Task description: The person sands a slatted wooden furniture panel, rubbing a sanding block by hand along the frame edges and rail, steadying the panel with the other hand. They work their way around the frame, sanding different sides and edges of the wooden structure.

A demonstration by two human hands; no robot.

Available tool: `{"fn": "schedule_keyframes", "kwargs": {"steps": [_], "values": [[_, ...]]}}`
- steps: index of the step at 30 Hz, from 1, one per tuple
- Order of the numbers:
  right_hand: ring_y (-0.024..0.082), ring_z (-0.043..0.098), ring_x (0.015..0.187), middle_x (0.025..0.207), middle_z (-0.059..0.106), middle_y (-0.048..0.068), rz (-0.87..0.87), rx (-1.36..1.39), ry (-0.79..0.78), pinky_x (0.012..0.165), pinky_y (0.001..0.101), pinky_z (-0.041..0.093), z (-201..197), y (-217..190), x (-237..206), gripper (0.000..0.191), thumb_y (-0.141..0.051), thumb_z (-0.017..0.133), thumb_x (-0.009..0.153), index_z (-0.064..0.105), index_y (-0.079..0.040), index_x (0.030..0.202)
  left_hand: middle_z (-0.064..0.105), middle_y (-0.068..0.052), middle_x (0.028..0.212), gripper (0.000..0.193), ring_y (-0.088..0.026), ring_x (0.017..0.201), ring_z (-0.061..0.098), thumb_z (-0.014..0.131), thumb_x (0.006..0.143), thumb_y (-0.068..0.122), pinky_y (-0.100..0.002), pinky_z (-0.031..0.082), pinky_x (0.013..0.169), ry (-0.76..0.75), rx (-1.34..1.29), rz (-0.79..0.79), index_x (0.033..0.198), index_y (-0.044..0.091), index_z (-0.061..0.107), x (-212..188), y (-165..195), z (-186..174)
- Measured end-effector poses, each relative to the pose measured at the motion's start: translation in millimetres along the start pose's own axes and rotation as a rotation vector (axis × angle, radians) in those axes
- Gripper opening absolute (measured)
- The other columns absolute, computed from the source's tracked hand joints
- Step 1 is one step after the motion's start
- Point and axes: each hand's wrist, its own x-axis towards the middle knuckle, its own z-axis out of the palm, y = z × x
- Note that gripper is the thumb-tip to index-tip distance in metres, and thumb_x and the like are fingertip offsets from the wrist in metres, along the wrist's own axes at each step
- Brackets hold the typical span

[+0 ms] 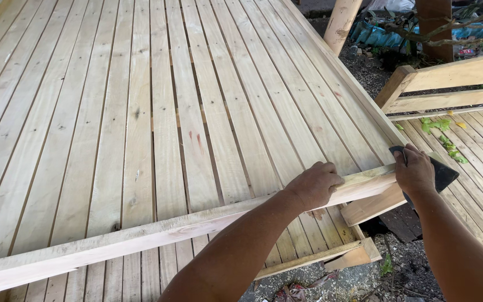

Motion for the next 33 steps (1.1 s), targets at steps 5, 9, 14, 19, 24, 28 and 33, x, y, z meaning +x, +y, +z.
{"fn": "schedule_keyframes", "kwargs": {"steps": [5,9,14,19,24,28,33], "values": [[0.044,0.058,0.123,0.131,0.067,0.017,-0.072,0.004,0.068,0.119,0.0507,0.04,5,3,0,0.029,-0.025,0.056,0.11,0.07,-0.001,0.108,0.061,-0.009,0.103,0.008,-0.025,0.11,0.06,0.063,0.094,0.009,-0.041,0.054,0.095,-0.097,0.056,-0.036,0.093,0.004,0.069,11,4,-4],[0.044,0.056,0.129,0.14,0.065,0.02,-0.086,0.014,0.077,0.125,0.0492,0.034,8,7,2,0.03,-0.025,0.055,0.11,0.071,0.001,0.112,0.06,-0.01,0.106,0.008,-0.025,0.106,0.062,0.061,0.095,0.009,-0.04,0.056,0.093,-0.123,0.149,-0.068,0.095,0.004,0.066,20,9,2],[0.042,0.058,0.128,0.135,0.067,0.019,-0.083,0.022,0.06,0.125,0.0498,0.035,7,7,2,0.03,-0.025,0.055,0.11,0.072,-0.001,0.114,0.061,-0.016,0.111,0.017,-0.028,0.101,0.066,0.062,0.102,0.017,-0.042,0.056,0.092,0.026,-0.244,-0.449,0.101,0.0,0.066,27,0,6],[0.042,0.058,0.126,0.132,0.067,0.018,-0.059,-0.007,0.025,0.125,0.0498,0.036,6,5,1,0.03,-0.025,0.055,0.112,0.071,-0.001,0.114,0.068,-0.011,0.108,0.012,-0.024,0.099,0.069,0.059,0.102,0.012,-0.04,0.057,0.091,0.116,-0.339,-0.276,0.104,0.004,0.067,12,-6,5],[0.046,0.055,0.124,0.136,0.064,0.02,-0.133,0.002,0.094,0.117,0.0517,0.034,4,3,1,0.031,-0.026,0.056,0.11,0.073,-0.001,0.111,0.066,-0.007,0.106,0.018,-0.024,0.1,0.067,0.059,0.096,0.005,-0.041,0.056,0.088,-0.108,-0.018,-0.053,0.11,0.009,0.068,7,0,-7],[0.043,0.059,0.124,0.125,0.067,0.017,-0.024,-0.006,-0.007,0.127,0.049,0.035,4,2,2,0.033,-0.028,0.053,0.114,0.071,-0.001,0.112,0.066,-0.005,0.107,0.013,-0.02,0.102,0.069,0.057,0.097,0.01,-0.039,0.058,0.088,-0.243,0.173,-0.023,0.105,0.01,0.068,11,8,-24],[0.042,0.059,0.121,0.12,0.068,0.016,0.033,0.018,-0.046,0.121,0.0507,0.037,4,0,1,0.031,-0.025,0.052,0.113,0.071,0.0,0.108,0.062,-0.008,0.107,0.016,-0.023,0.101,0.067,0.062,0.092,0.014,-0.038,0.059,0.087,-0.262,0.341,0.157,0.107,0.009,0.065,11,16,-34]]}}
